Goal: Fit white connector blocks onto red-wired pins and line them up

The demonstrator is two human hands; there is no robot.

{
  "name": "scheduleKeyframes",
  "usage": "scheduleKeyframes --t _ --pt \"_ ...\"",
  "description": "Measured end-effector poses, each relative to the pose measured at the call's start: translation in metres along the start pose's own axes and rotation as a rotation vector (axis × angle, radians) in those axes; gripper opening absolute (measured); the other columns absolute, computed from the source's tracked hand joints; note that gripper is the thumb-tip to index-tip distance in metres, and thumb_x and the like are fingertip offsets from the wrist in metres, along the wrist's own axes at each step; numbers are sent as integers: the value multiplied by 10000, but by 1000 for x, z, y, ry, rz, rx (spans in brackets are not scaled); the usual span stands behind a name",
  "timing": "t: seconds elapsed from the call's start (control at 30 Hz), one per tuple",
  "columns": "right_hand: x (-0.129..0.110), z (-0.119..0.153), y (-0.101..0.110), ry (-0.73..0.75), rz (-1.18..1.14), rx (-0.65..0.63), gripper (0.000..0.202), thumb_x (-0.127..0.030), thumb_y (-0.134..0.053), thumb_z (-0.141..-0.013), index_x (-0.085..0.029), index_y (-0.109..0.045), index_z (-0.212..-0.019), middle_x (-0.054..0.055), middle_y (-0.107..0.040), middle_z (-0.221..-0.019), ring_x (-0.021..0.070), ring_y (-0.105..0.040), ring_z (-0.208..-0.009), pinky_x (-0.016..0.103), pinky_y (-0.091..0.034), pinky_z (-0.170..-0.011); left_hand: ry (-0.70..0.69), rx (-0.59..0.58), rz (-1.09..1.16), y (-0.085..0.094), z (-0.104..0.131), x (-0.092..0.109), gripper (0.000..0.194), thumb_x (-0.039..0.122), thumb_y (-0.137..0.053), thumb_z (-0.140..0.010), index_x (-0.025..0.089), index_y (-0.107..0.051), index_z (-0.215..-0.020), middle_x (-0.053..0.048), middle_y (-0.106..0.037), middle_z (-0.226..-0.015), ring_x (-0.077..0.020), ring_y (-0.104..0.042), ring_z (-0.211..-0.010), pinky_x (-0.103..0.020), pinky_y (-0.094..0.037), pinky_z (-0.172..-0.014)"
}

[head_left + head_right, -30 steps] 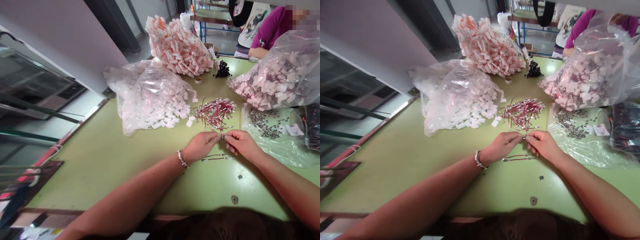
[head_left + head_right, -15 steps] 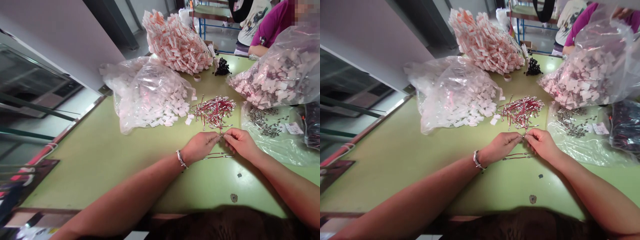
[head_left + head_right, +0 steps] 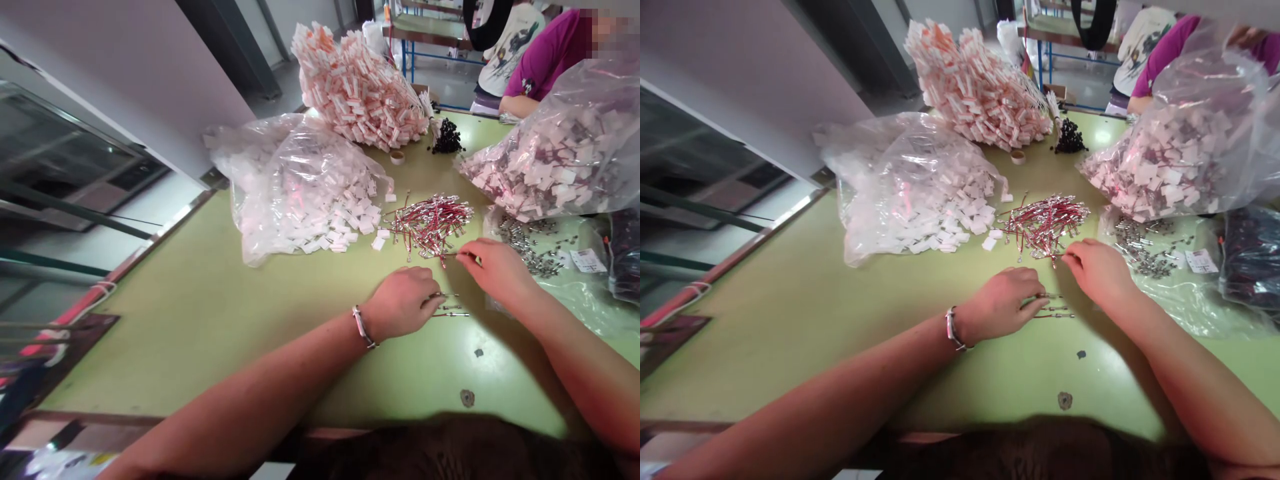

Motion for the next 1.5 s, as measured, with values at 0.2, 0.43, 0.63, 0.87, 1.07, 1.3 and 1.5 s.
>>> scheduleKeyframes --t 0.2,0.43,0.63,0.87,1.07,1.3,1.5 --pt "11 -12 -18 103 330 -6 201 -241 -482 -904 -183 -669 -862 76 -634 -874 190 -562 -777 289 -335 -591 60 21 243 2 3 -4 459 352 -369 -960 144 -641 -655 -61 -601 -701 -159 -548 -694 -308 -458 -698" --pt "-10 15 -13 35 -157 -48 147 -249 -523 -868 -189 -651 -828 27 -674 -753 125 -550 -630 251 -381 -592 314 332 666 5 2 -15 281 346 -502 -889 170 -698 -987 -77 -697 -955 -177 -628 -840 -326 -501 -787" --pt "-20 14 -6 116 -234 -92 212 -282 -500 -891 -193 -659 -782 20 -667 -751 124 -557 -657 252 -392 -615 399 483 1231 9 0 -12 322 469 -585 -837 158 -669 -831 -36 -648 -732 -163 -629 -749 -316 -522 -755" --pt "73 -5 41 -361 466 17 196 -305 -554 -850 -173 -683 -915 113 -641 -984 217 -593 -823 304 -368 -612 466 508 1144 14 0 -27 412 527 -518 -870 167 -648 -1024 61 -279 -576 -78 -264 -478 -192 -232 -422" --pt "81 -7 34 -279 531 -27 227 -282 -505 -877 -186 -710 -877 98 -653 -975 202 -598 -828 291 -374 -617 533 286 983 6 -1 -28 395 470 -522 -857 140 -654 -1028 40 -355 -620 -92 -331 -539 -207 -277 -475" --pt "44 3 35 -126 245 133 241 -243 -462 -897 -175 -687 -951 78 -697 -852 197 -616 -747 306 -411 -655 541 253 821 2 -3 -24 334 442 -566 -797 142 -700 -852 -2 -546 -635 -102 -437 -566 -214 -342 -511" --pt "-5 16 -3 104 -368 81 236 -291 -491 -890 -253 -714 -955 19 -727 -865 142 -634 -741 284 -469 -709 356 266 785 -2 -5 -15 251 346 -517 -833 158 -660 -747 21 -526 -612 -103 -456 -585 -218 -392 -563"
Point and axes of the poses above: each hand's wrist, its own z-axis away from the middle knuckle, its own y-axis out of the back of the hand, x = y × z, the point moved 2 cm from there along -z, towards the middle knuckle
